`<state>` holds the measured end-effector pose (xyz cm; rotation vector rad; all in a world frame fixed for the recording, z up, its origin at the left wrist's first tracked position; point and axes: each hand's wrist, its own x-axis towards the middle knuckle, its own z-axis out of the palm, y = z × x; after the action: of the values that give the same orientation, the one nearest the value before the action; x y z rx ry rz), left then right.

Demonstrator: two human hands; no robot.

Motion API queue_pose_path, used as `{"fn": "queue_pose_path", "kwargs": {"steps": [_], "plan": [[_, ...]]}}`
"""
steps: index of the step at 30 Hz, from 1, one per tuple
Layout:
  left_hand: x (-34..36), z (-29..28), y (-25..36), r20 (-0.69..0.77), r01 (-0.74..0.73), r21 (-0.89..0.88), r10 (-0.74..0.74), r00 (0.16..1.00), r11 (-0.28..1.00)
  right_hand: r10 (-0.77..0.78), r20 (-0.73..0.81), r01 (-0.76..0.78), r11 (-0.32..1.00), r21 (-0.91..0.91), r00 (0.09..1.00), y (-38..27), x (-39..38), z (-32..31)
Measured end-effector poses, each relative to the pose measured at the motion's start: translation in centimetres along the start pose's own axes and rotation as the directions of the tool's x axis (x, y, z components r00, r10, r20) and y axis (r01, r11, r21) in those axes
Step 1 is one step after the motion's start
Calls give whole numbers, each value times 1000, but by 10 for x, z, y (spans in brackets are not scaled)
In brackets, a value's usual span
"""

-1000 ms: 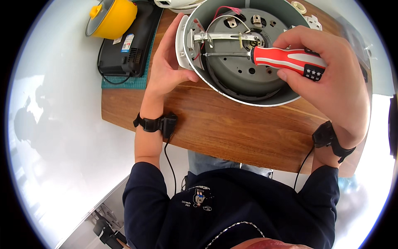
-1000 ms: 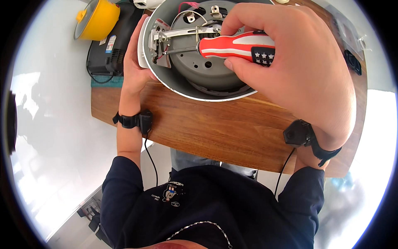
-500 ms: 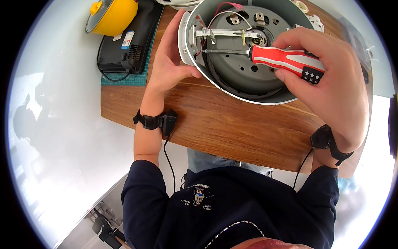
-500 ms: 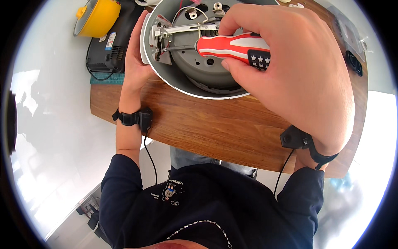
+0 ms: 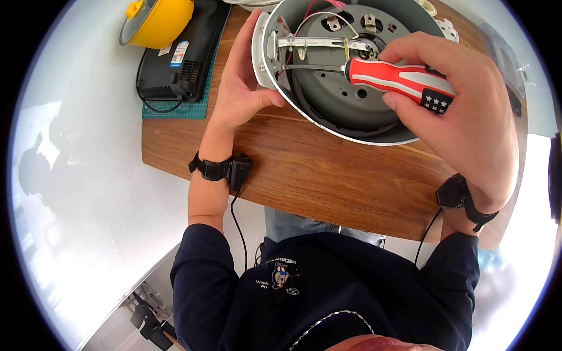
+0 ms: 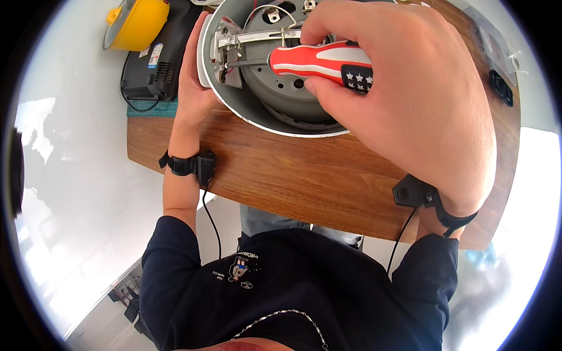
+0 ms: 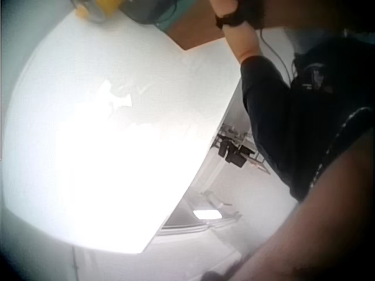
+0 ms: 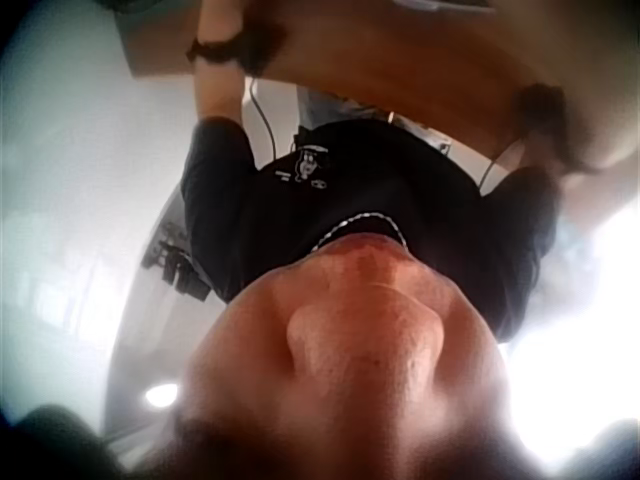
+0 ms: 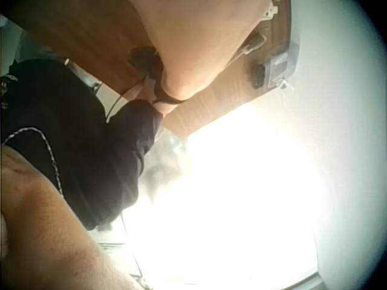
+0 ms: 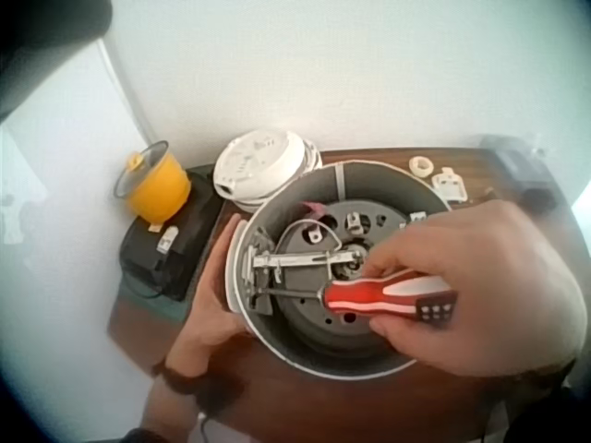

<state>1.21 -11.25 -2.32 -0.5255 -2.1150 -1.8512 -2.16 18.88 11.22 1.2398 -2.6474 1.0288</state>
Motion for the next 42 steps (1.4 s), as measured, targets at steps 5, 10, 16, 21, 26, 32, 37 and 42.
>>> {"fn": "queue_pose_path", "kwargs": {"steps": [5, 10, 16, 21, 26, 32, 37, 42], "plan": [[3, 5, -1, -4, -10, 30, 10, 1000, 999, 11, -4, -11, 1000, -2, 1000, 1, 0, -2], [9, 20, 11, -100, -6, -188, -13, 995, 982, 3, 3, -3, 1000, -16, 1000, 6, 0, -1], [9, 25, 18, -174, 140, -160, -167, 970, 977, -16, -7, 16, 1000, -23, 1000, 9, -2, 1], [8, 22, 14, -146, 109, -135, -128, 981, 985, -20, -6, 20, 1000, -19, 1000, 10, -2, 1], [8, 22, 13, -145, 94, -122, -111, 983, 988, -25, -6, 25, 1000, -15, 1000, 11, -4, 2], [8, 21, 15, -135, 96, -123, -113, 984, 988, -27, -7, 27, 1000, -13, 1000, 11, -5, 2], [8, 24, 18, -158, 122, -103, -137, 978, 987, -29, -8, 29, 999, -14, 1000, 11, -5, 3], [8, 24, 17, -139, 102, -120, -118, 983, 988, -30, -9, 30, 999, -13, 1000, 11, -5, 3]]}}
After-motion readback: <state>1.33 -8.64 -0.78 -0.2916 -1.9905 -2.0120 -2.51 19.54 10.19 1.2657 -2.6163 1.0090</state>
